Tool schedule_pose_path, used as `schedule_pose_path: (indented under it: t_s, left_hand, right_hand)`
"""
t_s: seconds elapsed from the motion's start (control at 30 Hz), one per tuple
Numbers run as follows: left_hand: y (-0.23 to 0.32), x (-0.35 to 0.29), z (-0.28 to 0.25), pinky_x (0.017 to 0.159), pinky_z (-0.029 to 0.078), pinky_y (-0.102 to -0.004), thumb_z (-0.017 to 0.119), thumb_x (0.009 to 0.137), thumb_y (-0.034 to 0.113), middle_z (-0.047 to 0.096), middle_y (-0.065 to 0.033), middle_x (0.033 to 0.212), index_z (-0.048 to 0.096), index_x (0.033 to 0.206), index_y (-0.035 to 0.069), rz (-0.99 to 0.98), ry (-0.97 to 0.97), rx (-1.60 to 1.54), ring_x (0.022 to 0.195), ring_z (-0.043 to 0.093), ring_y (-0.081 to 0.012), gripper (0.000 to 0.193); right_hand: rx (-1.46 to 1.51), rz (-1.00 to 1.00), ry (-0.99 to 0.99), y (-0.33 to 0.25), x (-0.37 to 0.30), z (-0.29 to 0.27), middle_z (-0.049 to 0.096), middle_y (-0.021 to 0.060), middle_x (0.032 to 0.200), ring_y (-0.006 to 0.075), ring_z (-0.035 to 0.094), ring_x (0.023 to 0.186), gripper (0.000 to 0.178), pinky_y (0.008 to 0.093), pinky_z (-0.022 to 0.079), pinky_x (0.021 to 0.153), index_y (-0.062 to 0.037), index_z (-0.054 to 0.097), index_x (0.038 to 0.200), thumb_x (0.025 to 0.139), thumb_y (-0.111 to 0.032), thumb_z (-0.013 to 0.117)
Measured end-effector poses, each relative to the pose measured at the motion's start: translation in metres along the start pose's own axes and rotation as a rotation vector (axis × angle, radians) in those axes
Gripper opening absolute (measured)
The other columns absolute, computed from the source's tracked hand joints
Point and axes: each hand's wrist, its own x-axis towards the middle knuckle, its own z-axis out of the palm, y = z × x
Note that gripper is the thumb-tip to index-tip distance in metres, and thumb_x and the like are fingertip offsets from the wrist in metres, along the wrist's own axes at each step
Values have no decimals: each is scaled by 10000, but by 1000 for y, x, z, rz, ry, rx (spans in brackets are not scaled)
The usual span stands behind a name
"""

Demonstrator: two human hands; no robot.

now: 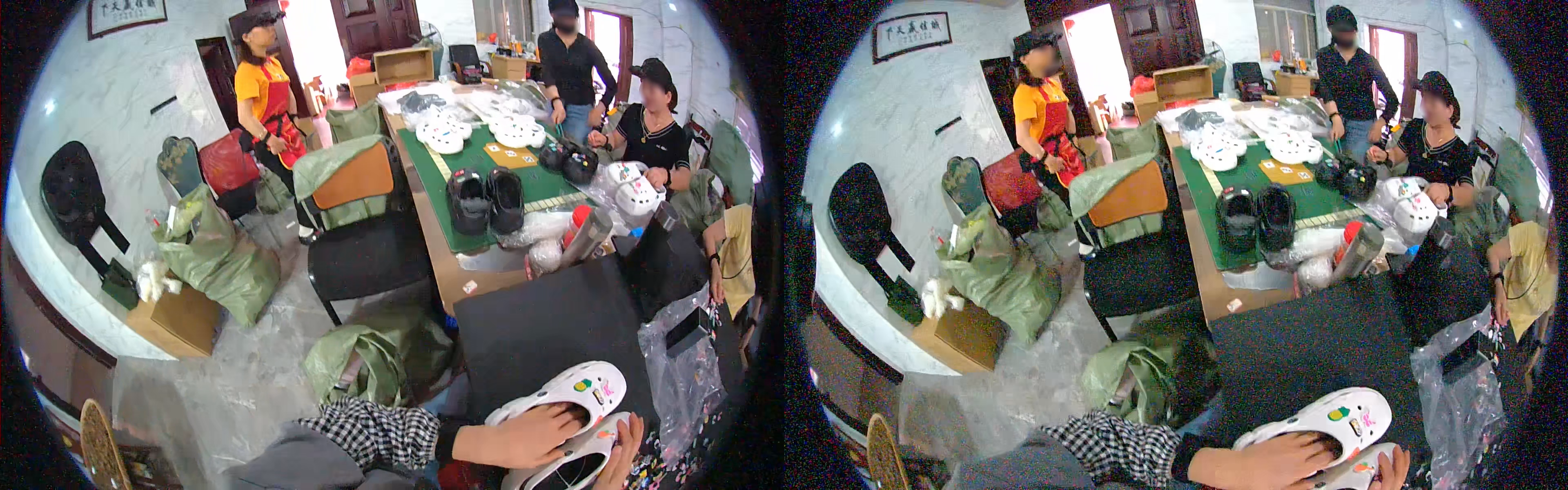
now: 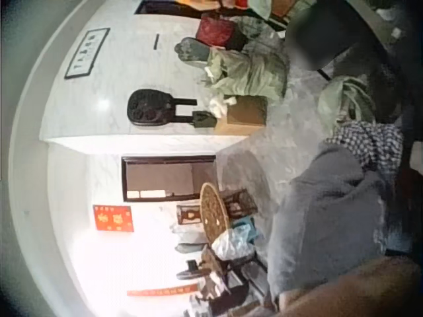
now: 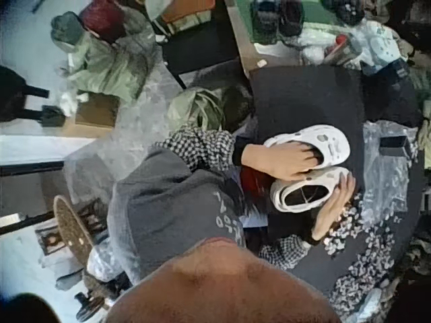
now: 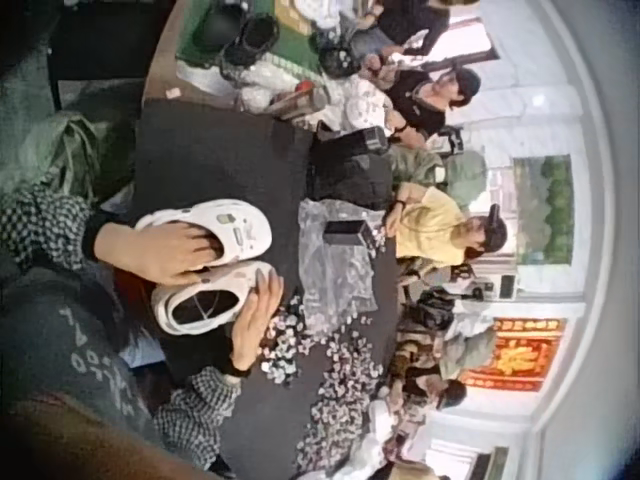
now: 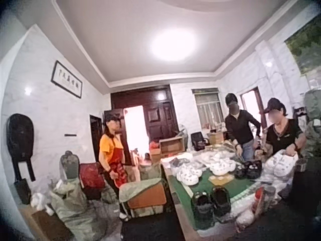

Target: Attaching decorative charms and pins to foam clogs in a workshop environment.

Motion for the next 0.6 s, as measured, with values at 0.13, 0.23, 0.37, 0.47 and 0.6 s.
schedule_pose_path:
  t_s: [0.13, 0.23, 0.37, 0.47, 0.6]
  left_hand:
    - [-3, -2, 5, 1133, 313, -493, 610, 890, 225, 484, -239, 1342, 416, 1361, -72, -2, -15, 11, 1304, 412, -407, 589]
    - [-3, -3, 12, 1143, 305, -493, 605, 890, 202, 486, -244, 1342, 418, 1362, -81, 26, 25, 56, 1316, 410, -404, 581]
    - [1, -15, 11, 1153, 303, -488, 594, 875, 154, 499, -252, 1334, 436, 1355, -100, 57, 93, 140, 1326, 421, -400, 565]
    - [6, -31, 0, 1120, 345, -460, 574, 871, 121, 515, -241, 1301, 439, 1364, -97, 90, 105, 153, 1285, 459, -383, 555]
    - [8, -46, -17, 1000, 442, -411, 535, 880, 63, 558, -194, 1183, 428, 1396, -75, 94, 47, 111, 1136, 544, -334, 545]
  right_hand:
    - [-24, -16, 27, 3, 0, 3, 444, 171, 1493, 370, 336, 1424, 435, 461, 266, 1165, -35, 531, 1385, 1081, -298, 363]
    - [-42, -14, 33, 5, -1, 5, 448, 170, 1492, 369, 338, 1422, 428, 459, 269, 1164, -31, 535, 1380, 1082, -285, 363]
    - [-85, -32, 59, 5, -2, 5, 467, 173, 1474, 367, 374, 1398, 408, 455, 296, 1150, -26, 548, 1365, 1079, -262, 377]
    - [-78, -2, 86, -4, -2, 0, 486, 200, 1443, 368, 476, 1313, 363, 451, 391, 1082, -6, 582, 1319, 1068, -217, 426]
    - [-44, -67, 218, -32, -9, -14, 592, 229, 1286, 357, 623, 1106, 272, 445, 507, 927, 24, 633, 1226, 1034, -112, 496]
